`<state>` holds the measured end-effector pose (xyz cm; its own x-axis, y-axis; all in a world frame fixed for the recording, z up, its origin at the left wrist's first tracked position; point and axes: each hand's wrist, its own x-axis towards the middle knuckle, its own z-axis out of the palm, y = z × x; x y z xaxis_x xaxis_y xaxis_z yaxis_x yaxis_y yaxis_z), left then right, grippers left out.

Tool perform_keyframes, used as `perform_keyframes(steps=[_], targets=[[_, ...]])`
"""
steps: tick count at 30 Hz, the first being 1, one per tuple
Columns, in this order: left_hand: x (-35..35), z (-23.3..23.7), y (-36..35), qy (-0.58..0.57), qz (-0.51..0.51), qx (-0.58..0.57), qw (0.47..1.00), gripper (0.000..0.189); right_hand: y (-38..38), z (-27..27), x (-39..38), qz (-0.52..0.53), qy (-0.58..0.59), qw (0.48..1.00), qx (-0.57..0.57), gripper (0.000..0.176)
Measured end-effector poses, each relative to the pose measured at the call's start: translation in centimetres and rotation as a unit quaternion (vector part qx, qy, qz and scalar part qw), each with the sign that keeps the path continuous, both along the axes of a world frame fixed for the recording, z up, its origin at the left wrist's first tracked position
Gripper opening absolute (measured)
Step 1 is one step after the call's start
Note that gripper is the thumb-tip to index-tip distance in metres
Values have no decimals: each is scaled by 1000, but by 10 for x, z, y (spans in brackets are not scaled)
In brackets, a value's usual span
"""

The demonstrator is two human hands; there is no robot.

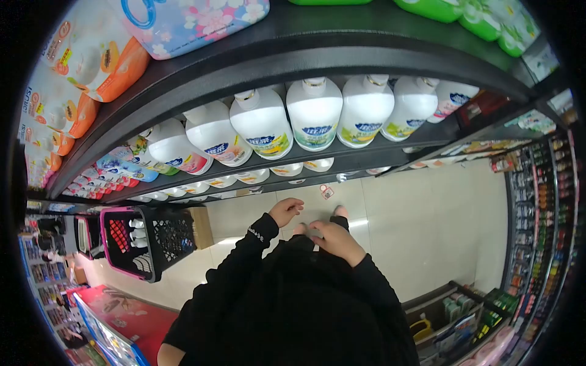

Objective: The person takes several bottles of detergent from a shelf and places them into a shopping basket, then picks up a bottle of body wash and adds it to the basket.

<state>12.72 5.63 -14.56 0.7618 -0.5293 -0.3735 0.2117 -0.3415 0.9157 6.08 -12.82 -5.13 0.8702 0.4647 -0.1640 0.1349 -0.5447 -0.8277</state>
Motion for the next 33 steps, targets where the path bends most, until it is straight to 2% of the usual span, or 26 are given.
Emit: perform_keyframes(steps=[2, 3, 5, 6, 7, 9, 11, 12, 13, 14, 15, 16, 17, 18, 19, 22, 23, 25, 27, 29, 30, 31, 33], targets=[[7, -11, -9, -98, 15, -6, 995, 25, -17, -12, 21, 7, 31, 999, -14, 25], [10, -14, -16, -96, 29, -7, 995, 25, -27, -22, 31, 21, 32, 999, -17, 25], [21, -17, -31, -86, 78, 17, 993, 29, -45, -43, 54, -17, 54, 998, -2, 27], [25, -18, -38, -87, 93, 17, 992, 29, -52, -40, 66, -30, 41, 998, -28, 34], [30, -21, -47, -86, 107, 24, 990, 30, -58, -44, 77, -15, 40, 999, -29, 34], [36, -33, -65, -84, 136, 31, 987, 32, -71, -71, 101, -53, 72, 996, -11, 41], [39, -61, -84, -14, 235, -5, 972, 37, -83, -110, 123, -47, 62, 997, -16, 46], [41, -73, -89, -40, 220, 10, 975, 45, -85, -121, 135, -47, 25, 998, -40, 48], [43, -62, -93, -39, 233, 10, 972, 45, -82, -116, 147, -48, -13, 997, -63, 50], [45, -50, -98, 50, 274, -19, 960, 48, -82, -109, 158, -44, 51, 990, -122, 56], [45, -44, -103, 139, 311, -51, 939, 51, -80, -108, 166, -32, 51, 990, -125, 56], [42, -55, -106, 141, 323, -54, 934, 51, -79, -108, 173, -22, 70, 987, -140, 54], [40, -68, -109, 89, 332, -51, 938, 53, -77, -108, 181, -13, 88, 984, -156, 51], [39, -73, -110, 36, 342, -47, 938, 54, -74, -109, 193, 26, 236, 938, -251, 63], [38, -78, -111, 35, 356, -49, 933, 54, -73, -118, 198, 39, 232, 938, -255, 63], [25, -88, -111, 79, 384, -57, 918, 54, -72, -176, 202, -71, 142, 982, -103, 56], [21, -86, -110, 90, 389, -52, 915, 55, -72, -189, 205, -55, 143, 982, -106, 56], [14, -82, -107, 101, 409, -48, 905, 55, -69, -203, 209, -83, 116, 988, 50, 51], [5, -76, -104, 107, 425, -53, 897, 56, -67, -217, 211, -90, 145, 983, 65, 45], [-3, -58, -100, 120, 458, -66, 878, 53, -75, -244, 220, -61, 71, 988, 124, 40], [-9, -53, -99, 133, 477, -80, 865, 51, -81, -250, 224, -39, 178, 973, 141, 62], [-14, -54, -97, 135, 482, -78, 862, 51, -82, -258, 225, -51, 153, 977, 141, 58], [-22, -56, -90, 91, 462, -21, 882, 52, -87, -258, 224, -38, 175, 977, 116, 51]])
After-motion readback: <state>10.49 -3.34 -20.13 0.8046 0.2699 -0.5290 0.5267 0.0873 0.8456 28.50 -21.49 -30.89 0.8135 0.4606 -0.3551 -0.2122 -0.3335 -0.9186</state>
